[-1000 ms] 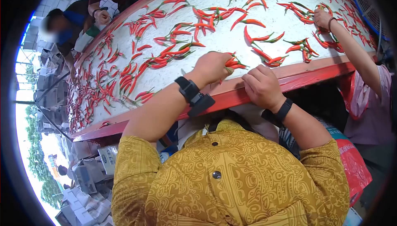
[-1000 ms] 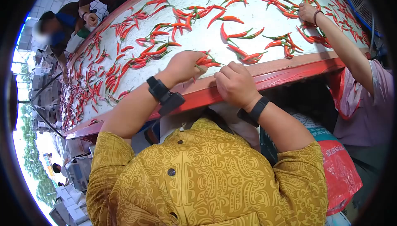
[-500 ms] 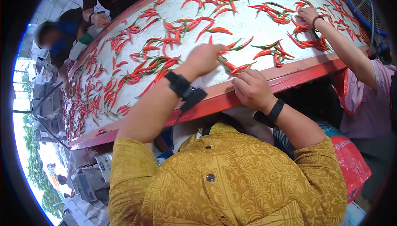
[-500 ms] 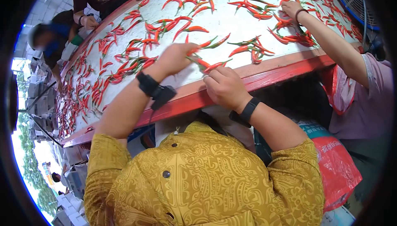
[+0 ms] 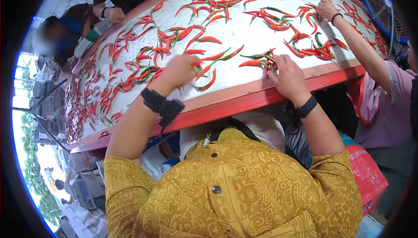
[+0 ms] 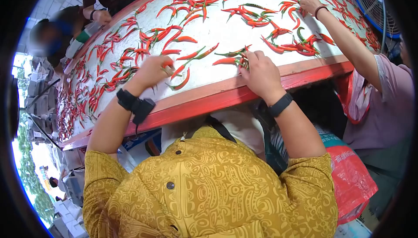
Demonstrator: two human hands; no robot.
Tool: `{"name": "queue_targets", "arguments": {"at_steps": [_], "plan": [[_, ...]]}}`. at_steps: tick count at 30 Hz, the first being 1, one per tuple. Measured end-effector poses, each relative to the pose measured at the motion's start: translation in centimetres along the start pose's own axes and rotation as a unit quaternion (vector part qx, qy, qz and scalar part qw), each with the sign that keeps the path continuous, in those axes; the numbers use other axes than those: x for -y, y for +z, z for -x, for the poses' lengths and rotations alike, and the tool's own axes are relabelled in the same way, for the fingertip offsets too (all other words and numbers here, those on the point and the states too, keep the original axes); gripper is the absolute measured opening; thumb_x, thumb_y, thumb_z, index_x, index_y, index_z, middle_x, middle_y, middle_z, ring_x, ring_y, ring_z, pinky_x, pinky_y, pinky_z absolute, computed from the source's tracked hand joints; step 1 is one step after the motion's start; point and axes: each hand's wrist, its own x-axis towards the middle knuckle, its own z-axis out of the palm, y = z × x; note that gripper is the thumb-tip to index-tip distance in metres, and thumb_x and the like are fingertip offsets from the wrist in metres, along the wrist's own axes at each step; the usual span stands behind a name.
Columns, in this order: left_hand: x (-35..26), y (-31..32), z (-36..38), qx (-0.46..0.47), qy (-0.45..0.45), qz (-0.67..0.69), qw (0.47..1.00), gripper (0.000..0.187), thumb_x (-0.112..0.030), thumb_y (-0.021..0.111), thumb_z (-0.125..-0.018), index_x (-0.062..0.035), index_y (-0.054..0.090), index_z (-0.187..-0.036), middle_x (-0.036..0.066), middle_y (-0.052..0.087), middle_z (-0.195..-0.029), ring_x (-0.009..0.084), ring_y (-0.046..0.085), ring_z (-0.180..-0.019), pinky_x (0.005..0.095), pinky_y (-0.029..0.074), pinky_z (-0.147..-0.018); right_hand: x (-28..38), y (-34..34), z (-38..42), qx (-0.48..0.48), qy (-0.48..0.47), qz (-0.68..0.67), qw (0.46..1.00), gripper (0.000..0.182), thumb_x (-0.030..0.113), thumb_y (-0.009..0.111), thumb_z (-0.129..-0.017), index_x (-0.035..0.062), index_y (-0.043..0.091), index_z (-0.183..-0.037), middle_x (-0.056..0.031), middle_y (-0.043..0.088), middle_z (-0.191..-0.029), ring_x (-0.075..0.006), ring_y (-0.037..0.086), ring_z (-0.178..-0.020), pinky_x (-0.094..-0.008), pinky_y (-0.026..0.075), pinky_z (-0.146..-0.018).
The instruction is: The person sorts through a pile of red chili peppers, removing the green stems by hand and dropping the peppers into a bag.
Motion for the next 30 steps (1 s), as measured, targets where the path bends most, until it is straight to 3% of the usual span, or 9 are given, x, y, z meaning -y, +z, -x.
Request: {"name": "queue_targets", "arguments": {"at_steps": [3,7,8,12,15,20,21,23,30], "plan": [[-4.4,2.3,0.5,0.150,0.007,-0.040,0.988,0.021,-0.025,0.066,-0.077,-0.0094,0.066,-0.091,0.017,0.065,-0.085,0.0353,0.062,-0.080,0.0442,0.048,-0.068,-1.0,1.2,-1.0,0.105,0.021,-0.107,0.989,0.037,0.015,0.060,-0.082,0.0054,0.055,-0.118,-0.0186,0.058,-0.104,-0.0355,0.059,-0.095,-0.0424,0.048,-0.084],[-1.8,2.7,-0.1,0.029,-0.093,-0.124,0.987,0.020,-0.021,0.058,-0.079,-0.0101,0.066,-0.093,0.016,0.066,-0.089,0.0352,0.063,-0.084,0.0467,0.050,-0.072,0.3,1.5,-2.2,0.145,-0.113,-0.281,0.942,0.043,0.010,0.062,-0.080,0.0070,0.053,-0.122,-0.0194,0.049,-0.130,-0.0374,0.050,-0.115,-0.0401,0.044,-0.096],[-1.2,1.8,-0.7,0.062,-0.164,-0.166,0.970,0.021,-0.023,0.058,-0.081,-0.0088,0.067,-0.092,0.016,0.066,-0.089,0.0346,0.063,-0.086,0.0467,0.050,-0.073,0.2,1.0,-2.2,0.153,-0.091,-0.306,0.935,0.043,0.010,0.064,-0.078,0.0074,0.055,-0.121,-0.0191,0.044,-0.136,-0.0373,0.048,-0.118,-0.0395,0.042,-0.099],[-2.7,-0.7,-2.7,-0.033,-0.164,-0.122,0.978,0.021,-0.025,0.061,-0.082,-0.0073,0.066,-0.092,0.016,0.066,-0.087,0.0339,0.063,-0.084,0.0463,0.049,-0.073,-3.2,-0.6,-1.0,0.069,-0.121,-0.180,0.974,0.039,0.009,0.063,-0.078,0.0070,0.057,-0.116,-0.0190,0.048,-0.131,-0.0369,0.048,-0.116,-0.0425,0.040,-0.099],[-3.5,1.8,-6.4,-0.130,-0.068,-0.035,0.989,0.025,-0.024,0.062,-0.081,-0.0091,0.064,-0.101,0.017,0.066,-0.090,0.0357,0.062,-0.086,0.0461,0.049,-0.075,-5.7,-2.4,0.5,0.057,-0.119,-0.095,0.987,0.035,0.009,0.063,-0.076,0.0056,0.058,-0.111,-0.0185,0.051,-0.125,-0.0357,0.050,-0.111,-0.0425,0.041,-0.097],[0.0,4.1,-9.6,-0.081,-0.224,-0.123,0.963,0.025,-0.016,0.057,-0.079,-0.0074,0.064,-0.102,0.017,0.067,-0.096,0.0339,0.063,-0.093,0.0446,0.050,-0.079,-8.9,-2.8,3.0,0.023,-0.116,-0.077,0.990,0.025,0.010,0.063,-0.076,0.0014,0.061,-0.099,-0.0154,0.059,-0.110,-0.0328,0.053,-0.102,-0.0425,0.044,-0.089],[0.1,2.5,-9.8,-0.019,-0.276,-0.082,0.958,0.023,-0.012,0.056,-0.078,-0.0051,0.065,-0.097,0.018,0.067,-0.095,0.0343,0.064,-0.092,0.0457,0.050,-0.078,-9.1,-3.0,3.0,0.022,-0.115,-0.082,0.990,0.025,0.010,0.063,-0.076,0.0014,0.061,-0.099,-0.0154,0.059,-0.110,-0.0328,0.053,-0.102,-0.0425,0.044,-0.089],[1.2,1.4,-10.8,-0.057,-0.294,-0.170,0.939,0.020,-0.014,0.057,-0.077,-0.0035,0.066,-0.091,0.020,0.066,-0.093,0.0353,0.064,-0.091,0.0462,0.050,-0.077,-9.6,-3.3,2.9,0.018,-0.144,-0.056,0.988,0.024,0.010,0.063,-0.075,0.0021,0.061,-0.098,-0.0128,0.061,-0.104,-0.0307,0.056,-0.098,-0.0412,0.045,-0.086],[2.5,1.8,-19.9,-0.185,-0.212,-0.171,0.944,0.018,-0.017,0.060,-0.077,-0.0026,0.067,-0.087,0.023,0.065,-0.092,0.0372,0.063,-0.088,0.0471,0.050,-0.077,-13.1,-4.5,2.9,0.034,-0.122,-0.057,0.990,0.025,0.009,0.064,-0.072,0.0022,0.061,-0.095,-0.0113,0.061,-0.100,-0.0298,0.057,-0.093,-0.0410,0.047,-0.080]]}}
